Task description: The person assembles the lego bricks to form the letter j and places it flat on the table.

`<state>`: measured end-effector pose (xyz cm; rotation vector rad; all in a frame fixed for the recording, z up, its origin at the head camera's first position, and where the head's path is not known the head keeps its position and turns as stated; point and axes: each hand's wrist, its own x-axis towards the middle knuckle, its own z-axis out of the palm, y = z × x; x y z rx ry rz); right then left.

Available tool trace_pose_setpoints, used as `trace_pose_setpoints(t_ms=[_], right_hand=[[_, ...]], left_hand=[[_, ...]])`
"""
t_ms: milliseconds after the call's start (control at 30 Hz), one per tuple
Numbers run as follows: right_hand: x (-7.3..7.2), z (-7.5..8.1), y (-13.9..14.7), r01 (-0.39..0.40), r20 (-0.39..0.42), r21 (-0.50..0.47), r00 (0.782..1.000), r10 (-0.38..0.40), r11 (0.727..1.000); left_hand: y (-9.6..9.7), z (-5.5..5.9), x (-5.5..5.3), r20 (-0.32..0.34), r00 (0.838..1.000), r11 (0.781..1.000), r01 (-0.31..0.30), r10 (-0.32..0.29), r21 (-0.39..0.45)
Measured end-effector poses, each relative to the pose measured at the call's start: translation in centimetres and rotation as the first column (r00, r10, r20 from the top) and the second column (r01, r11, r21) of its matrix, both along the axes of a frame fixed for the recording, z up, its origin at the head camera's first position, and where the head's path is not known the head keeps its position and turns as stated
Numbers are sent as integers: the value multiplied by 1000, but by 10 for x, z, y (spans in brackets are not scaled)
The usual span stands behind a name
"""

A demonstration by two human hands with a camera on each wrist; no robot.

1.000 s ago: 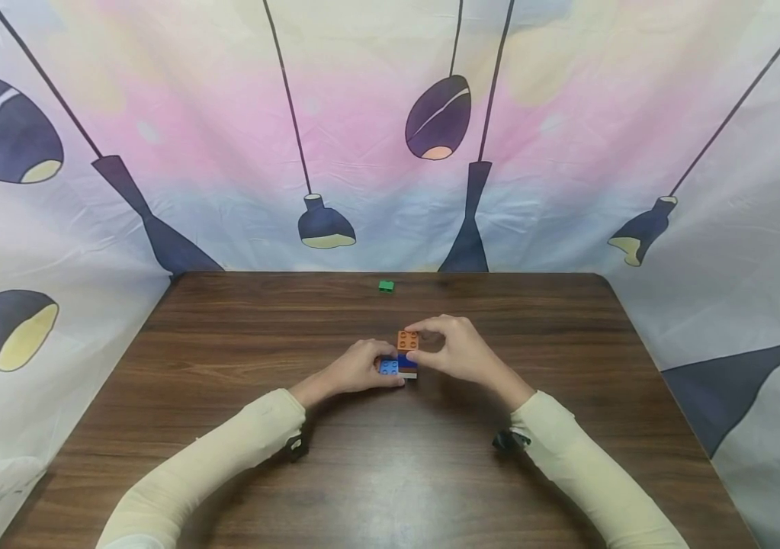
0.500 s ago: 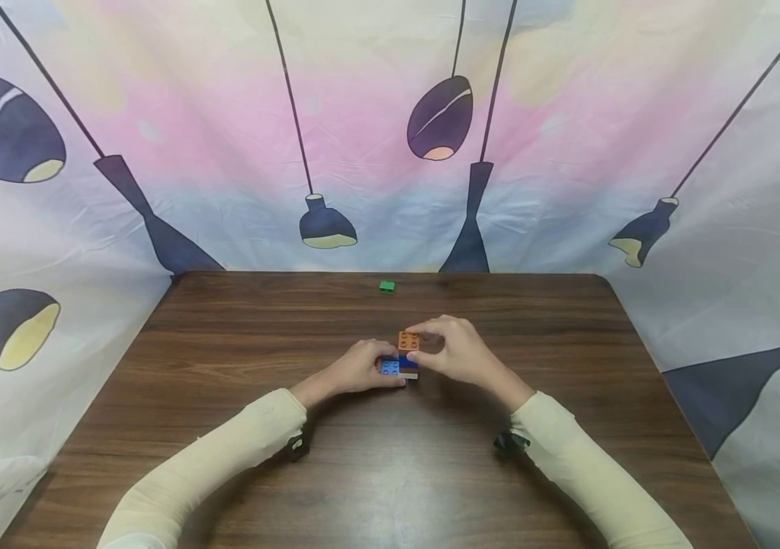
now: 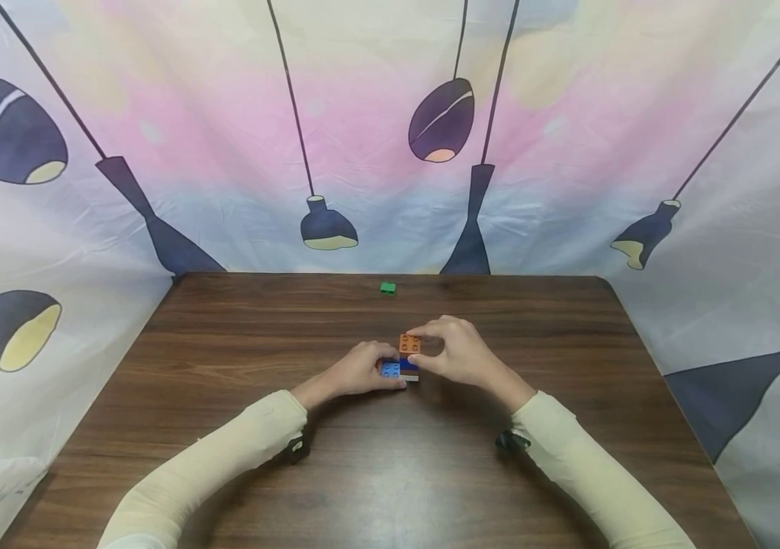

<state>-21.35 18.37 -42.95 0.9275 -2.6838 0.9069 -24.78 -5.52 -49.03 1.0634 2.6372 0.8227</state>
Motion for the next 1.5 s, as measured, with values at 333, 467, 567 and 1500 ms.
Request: trace_pose_setpoints(t_ms=[333,467,567,1500], right_hand=[[1,0,0,20,78,-22,997,-18,1000],[-1,1,1,18,116,-41,993,-14,999],[-3,0,2,3,138,-68,990,7,998],[2,-30,7,107,266,-180,962,-57,978]], left_hand=[[1,-1,1,-18,1000,1000,8,-8,-8],[1,0,0,-16,1000,1000,11,-11,10],[0,1,0,-12,1000,1000,12,-12,17],[-21,14,7,19,999,999,-37,37,-4]])
